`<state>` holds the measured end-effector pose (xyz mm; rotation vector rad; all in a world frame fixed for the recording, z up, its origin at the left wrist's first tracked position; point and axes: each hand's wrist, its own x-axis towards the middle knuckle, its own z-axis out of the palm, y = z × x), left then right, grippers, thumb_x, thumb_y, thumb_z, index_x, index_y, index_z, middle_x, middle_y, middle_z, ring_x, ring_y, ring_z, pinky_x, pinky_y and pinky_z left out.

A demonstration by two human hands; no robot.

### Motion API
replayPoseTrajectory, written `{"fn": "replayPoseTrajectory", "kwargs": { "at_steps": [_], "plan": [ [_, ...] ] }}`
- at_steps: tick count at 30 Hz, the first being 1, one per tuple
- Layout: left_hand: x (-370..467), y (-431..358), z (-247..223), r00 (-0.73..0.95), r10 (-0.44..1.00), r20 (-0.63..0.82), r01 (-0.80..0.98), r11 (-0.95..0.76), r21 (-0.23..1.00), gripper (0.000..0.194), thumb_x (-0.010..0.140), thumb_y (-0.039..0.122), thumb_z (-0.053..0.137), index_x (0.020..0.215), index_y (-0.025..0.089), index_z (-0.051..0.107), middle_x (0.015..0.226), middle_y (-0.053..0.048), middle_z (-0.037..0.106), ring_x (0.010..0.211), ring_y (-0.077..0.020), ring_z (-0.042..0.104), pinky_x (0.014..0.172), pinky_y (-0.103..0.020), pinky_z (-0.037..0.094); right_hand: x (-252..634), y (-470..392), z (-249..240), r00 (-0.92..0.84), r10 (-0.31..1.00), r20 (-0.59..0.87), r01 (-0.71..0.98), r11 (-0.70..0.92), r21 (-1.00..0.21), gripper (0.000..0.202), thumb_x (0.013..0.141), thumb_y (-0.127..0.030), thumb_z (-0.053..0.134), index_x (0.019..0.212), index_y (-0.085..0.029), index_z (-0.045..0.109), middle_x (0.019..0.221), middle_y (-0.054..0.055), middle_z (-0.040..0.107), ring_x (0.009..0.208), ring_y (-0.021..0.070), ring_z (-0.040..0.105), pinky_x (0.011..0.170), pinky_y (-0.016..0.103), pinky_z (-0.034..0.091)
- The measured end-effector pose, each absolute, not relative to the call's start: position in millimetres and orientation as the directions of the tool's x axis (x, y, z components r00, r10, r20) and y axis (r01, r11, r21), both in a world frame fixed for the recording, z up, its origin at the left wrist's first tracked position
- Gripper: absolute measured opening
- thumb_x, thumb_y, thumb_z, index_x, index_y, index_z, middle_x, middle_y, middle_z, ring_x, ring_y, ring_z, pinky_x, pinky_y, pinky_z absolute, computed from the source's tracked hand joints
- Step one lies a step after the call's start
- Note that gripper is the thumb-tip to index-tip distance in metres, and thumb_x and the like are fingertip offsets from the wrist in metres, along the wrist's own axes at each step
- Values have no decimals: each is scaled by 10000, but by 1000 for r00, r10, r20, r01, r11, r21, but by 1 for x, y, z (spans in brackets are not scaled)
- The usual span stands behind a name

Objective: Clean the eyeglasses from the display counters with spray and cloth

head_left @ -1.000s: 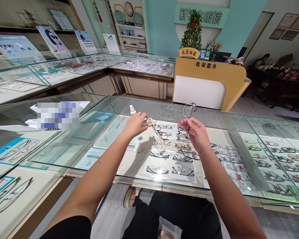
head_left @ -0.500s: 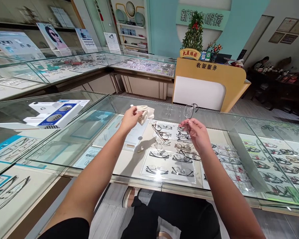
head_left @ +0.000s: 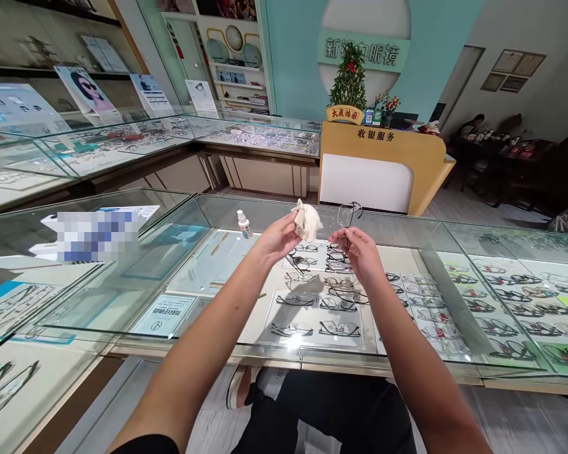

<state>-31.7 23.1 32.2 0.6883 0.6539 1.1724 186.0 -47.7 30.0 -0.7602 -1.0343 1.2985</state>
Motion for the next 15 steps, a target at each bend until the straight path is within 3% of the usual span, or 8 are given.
{"fn": "replayPoseTrajectory", "kwargs": {
  "at_steps": [5, 11, 15],
  "plan": [
    [2, 5, 13, 300, 948, -104, -619, 276, 735, 247, 955, 335, 765, 1132, 166, 733, 1017, -59, 774, 860, -125, 726, 802, -228, 604, 188, -46, 30, 8, 985, 174, -403, 163, -901, 297, 810, -526, 826, 831, -237, 760, 947, 41, 788, 934, 204, 734, 829, 312, 533],
    [12, -9, -5, 441, 896, -49, -521, 300, 799, 403, 821, 418, 895, 1085, 143, 763, 900, -57, 742, 734, -114, 659, 658, -206, 550, 190, -42, 28, 89, 978, 191, -422, 211, -882, 282, 781, -518, 840, 814, -249, 763, 933, 37, 794, 903, 190, 686, 850, 317, 534],
    [18, -18, -5, 528, 849, -14, -469, 306, 828, 494, 782, 500, 907, 1066, 119, 774, 878, -70, 728, 707, -124, 622, 645, -237, 520, 189, -44, 29, 110, 981, 161, -482, 194, -855, 270, 750, -490, 877, 786, -254, 749, 936, 19, 786, 890, 178, 670, 833, 302, 535]
  ]
}}
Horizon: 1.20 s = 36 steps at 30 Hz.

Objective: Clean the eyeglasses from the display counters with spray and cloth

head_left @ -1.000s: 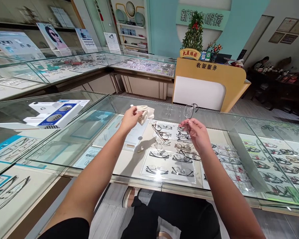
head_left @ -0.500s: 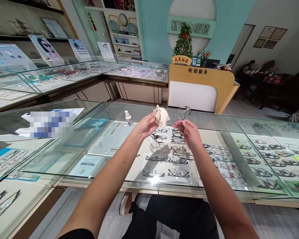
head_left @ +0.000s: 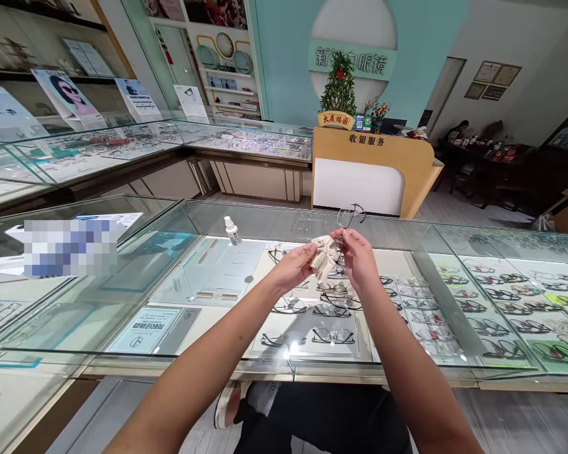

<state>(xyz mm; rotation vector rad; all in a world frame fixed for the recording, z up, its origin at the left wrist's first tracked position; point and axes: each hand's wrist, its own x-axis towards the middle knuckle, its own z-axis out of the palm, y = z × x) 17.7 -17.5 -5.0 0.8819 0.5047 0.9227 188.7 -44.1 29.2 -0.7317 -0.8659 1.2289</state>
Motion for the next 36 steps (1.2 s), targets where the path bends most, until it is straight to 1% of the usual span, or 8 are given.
{"fn": "replayPoseTrajectory", "kwargs": {
  "at_steps": [10, 14, 20, 24, 28, 31, 34, 36],
  "plan": [
    [23, -27, -2, 517, 856, -8, -437, 272, 857, 513, 771, 575, 890, 980, 121, 773, 853, -55, 697, 744, -126, 603, 724, -245, 514, 184, -45, 27, 107, 983, 147, -457, 180, -871, 284, 738, -499, 883, 792, -259, 741, 957, 18, 783, 880, 191, 667, 772, 303, 536],
    [24, -30, 0, 496, 868, 0, -432, 247, 868, 497, 761, 574, 898, 946, 132, 761, 807, -24, 681, 700, -106, 576, 674, -224, 472, 182, -46, 25, 89, 985, 147, -445, 172, -879, 294, 743, -518, 884, 802, -260, 757, 951, 12, 775, 832, 172, 648, 720, 282, 521],
    [29, -34, -4, 460, 888, -3, -432, 226, 873, 492, 796, 570, 870, 1031, 158, 739, 746, 1, 663, 660, -116, 595, 623, -226, 447, 178, -46, 19, 41, 989, 144, -384, 149, -911, 347, 764, -577, 862, 819, -259, 735, 859, -2, 738, 705, 143, 595, 616, 270, 456],
    [32, -35, -9, 466, 885, 17, -459, 225, 860, 505, 774, 596, 879, 969, 159, 717, 777, -5, 674, 648, -100, 588, 612, -209, 450, 176, -46, 18, 39, 992, 121, -410, 126, -904, 350, 749, -562, 874, 814, -250, 729, 918, -5, 754, 667, 127, 561, 586, 262, 427],
    [33, -38, -10, 536, 844, 28, -434, 247, 866, 501, 785, 597, 868, 990, 167, 712, 764, -8, 676, 619, -110, 580, 605, -229, 462, 177, -46, 21, 80, 990, 113, -433, 137, -891, 321, 739, -525, 885, 816, -252, 734, 979, 3, 771, 758, 152, 618, 656, 269, 484],
    [32, -40, -10, 565, 823, 66, -441, 234, 866, 525, 779, 557, 888, 1104, 178, 729, 837, -38, 722, 747, -158, 666, 715, -264, 519, 179, -44, 21, 104, 987, 120, -447, 154, -881, 315, 729, -513, 887, 807, -256, 721, 990, 16, 783, 862, 190, 670, 740, 297, 529],
    [32, -41, -8, 575, 812, 102, -462, 219, 859, 563, 736, 496, 936, 1172, 200, 739, 924, -64, 753, 915, -201, 712, 804, -281, 534, 181, -42, 20, 97, 988, 117, -457, 149, -877, 313, 743, -519, 876, 830, -261, 722, 987, 20, 784, 868, 195, 681, 741, 307, 537],
    [32, -41, -6, 579, 809, 105, -465, 221, 857, 555, 726, 471, 948, 1171, 207, 746, 945, -68, 759, 934, -204, 715, 821, -285, 535, 181, -42, 20, 91, 987, 129, -446, 157, -881, 311, 763, -532, 863, 839, -264, 724, 984, 18, 782, 851, 191, 678, 729, 306, 534]
  ]
}}
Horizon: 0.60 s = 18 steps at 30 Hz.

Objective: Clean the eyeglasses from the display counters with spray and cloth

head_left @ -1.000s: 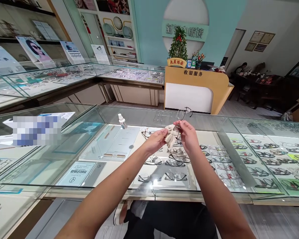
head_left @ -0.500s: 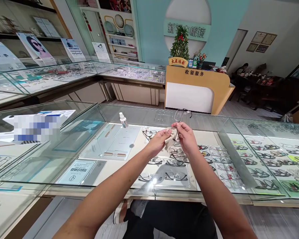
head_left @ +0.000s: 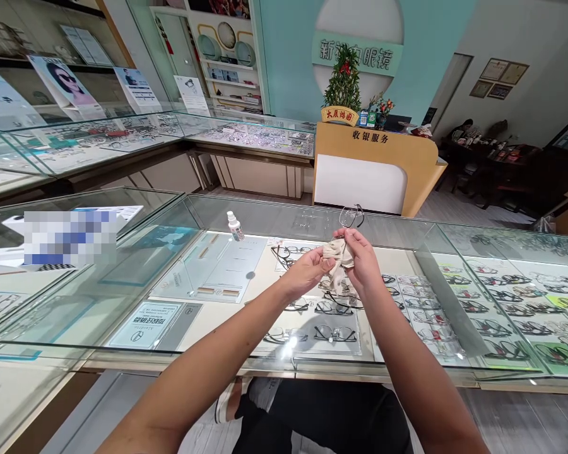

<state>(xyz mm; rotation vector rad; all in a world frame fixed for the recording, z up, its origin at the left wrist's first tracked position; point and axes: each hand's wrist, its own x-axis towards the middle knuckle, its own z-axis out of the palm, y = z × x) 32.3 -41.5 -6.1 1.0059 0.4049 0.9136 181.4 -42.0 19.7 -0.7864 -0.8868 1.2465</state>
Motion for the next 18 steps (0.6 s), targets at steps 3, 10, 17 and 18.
{"fn": "replayPoseTrajectory", "kwargs": {
  "at_steps": [3, 10, 17, 18],
  "plan": [
    [33, -43, -3, 563, 823, 72, -454, 236, 859, 502, 734, 492, 935, 1089, 187, 752, 894, -53, 749, 798, -170, 689, 739, -272, 523, 180, -45, 21, 70, 987, 143, -423, 159, -892, 319, 766, -544, 867, 823, -264, 726, 976, 10, 781, 777, 175, 651, 687, 300, 516],
    [30, -41, 2, 464, 885, -37, -463, 278, 842, 427, 756, 502, 911, 925, 154, 731, 717, -5, 670, 605, -107, 585, 566, -218, 424, 176, -51, 22, 10, 986, 166, -350, 158, -923, 320, 781, -568, 865, 814, -267, 764, 999, 8, 789, 742, 148, 612, 665, 275, 480],
    [23, -36, -3, 508, 860, -56, -385, 284, 878, 544, 761, 644, 862, 962, 159, 718, 758, -9, 678, 597, -100, 586, 552, -215, 428, 176, -50, 18, -23, 981, 190, -314, 174, -933, 307, 808, -573, 842, 823, -274, 773, 998, 10, 795, 776, 162, 630, 685, 278, 487],
    [21, -35, -2, 520, 853, -49, -372, 277, 886, 550, 761, 649, 859, 952, 154, 715, 755, -10, 677, 599, -100, 586, 554, -216, 431, 176, -50, 17, -26, 981, 194, -310, 176, -934, 304, 814, -572, 838, 828, -275, 778, 993, 10, 795, 785, 163, 632, 698, 278, 489]
  ]
}}
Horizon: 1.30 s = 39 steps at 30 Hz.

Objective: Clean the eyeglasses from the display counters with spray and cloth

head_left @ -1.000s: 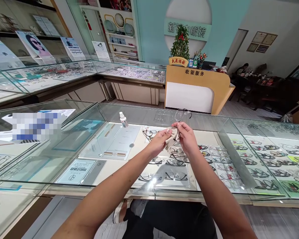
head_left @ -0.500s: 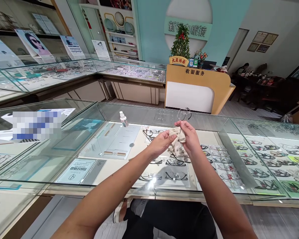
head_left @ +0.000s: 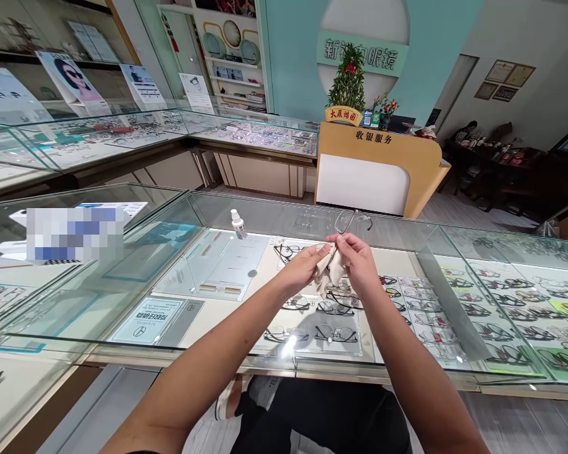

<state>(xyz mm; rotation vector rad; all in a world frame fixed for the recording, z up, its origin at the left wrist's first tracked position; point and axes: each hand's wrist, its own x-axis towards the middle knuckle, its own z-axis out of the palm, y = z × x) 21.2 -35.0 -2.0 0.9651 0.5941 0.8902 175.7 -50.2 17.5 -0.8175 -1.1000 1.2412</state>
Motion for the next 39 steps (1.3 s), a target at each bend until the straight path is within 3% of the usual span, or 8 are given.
{"fn": "replayPoseTrajectory", "kwargs": {
  "at_steps": [8, 13, 20, 23, 28, 36, 39],
  "plan": [
    [5, -28, 11, 525, 850, -33, -311, 229, 922, 563, 784, 594, 870, 1057, 126, 714, 747, -4, 674, 573, -90, 577, 548, -216, 436, 175, -50, 16, -52, 975, 215, -320, 187, -929, 268, 843, -544, 831, 842, -277, 807, 1010, 19, 798, 884, 197, 670, 824, 315, 521],
    [8, -31, 11, 509, 858, -65, -331, 265, 906, 548, 718, 590, 919, 860, 120, 675, 693, 4, 630, 567, -90, 563, 560, -224, 456, 169, -51, 14, -50, 978, 204, -344, 175, -922, 280, 794, -556, 865, 847, -283, 830, 1038, 26, 795, 935, 217, 676, 874, 340, 534],
    [15, -34, 4, 537, 837, -101, -334, 321, 886, 594, 724, 649, 890, 772, 125, 615, 640, 14, 577, 524, -71, 505, 515, -209, 397, 164, -51, 9, -17, 986, 164, -330, 149, -932, 321, 796, -562, 855, 913, -263, 853, 871, 11, 769, 751, 178, 628, 731, 313, 496],
    [16, -35, 7, 537, 840, -73, -354, 304, 885, 566, 700, 583, 933, 786, 124, 614, 641, 21, 588, 522, -65, 511, 513, -207, 391, 164, -51, 8, -9, 991, 136, -363, 124, -924, 316, 787, -551, 864, 903, -257, 850, 867, 12, 773, 740, 175, 627, 715, 311, 491],
    [15, -40, 12, 554, 831, -50, -346, 284, 894, 590, 609, 431, 1014, 969, 112, 672, 790, -15, 691, 660, -109, 640, 616, -227, 490, 164, -50, 9, -2, 992, 126, -417, 113, -902, 306, 774, -544, 881, 883, -260, 848, 946, 19, 790, 778, 179, 656, 721, 310, 509],
    [19, -42, 12, 350, 936, 37, -291, 71, 954, 586, 747, 654, 856, 969, 140, 682, 686, 17, 641, 533, -92, 552, 497, -212, 415, 164, -51, 9, -42, 990, 135, -397, 107, -912, 305, 806, -546, 859, 925, -265, 857, 942, 23, 804, 742, 158, 641, 685, 285, 506],
    [14, -41, 15, 386, 922, 45, -289, 75, 954, 574, 780, 665, 825, 971, 138, 699, 687, 15, 629, 551, -91, 552, 519, -209, 427, 166, -51, 10, -28, 993, 112, -413, 90, -906, 313, 790, -545, 870, 934, -268, 857, 957, 25, 812, 744, 172, 653, 691, 299, 521]
  ]
}}
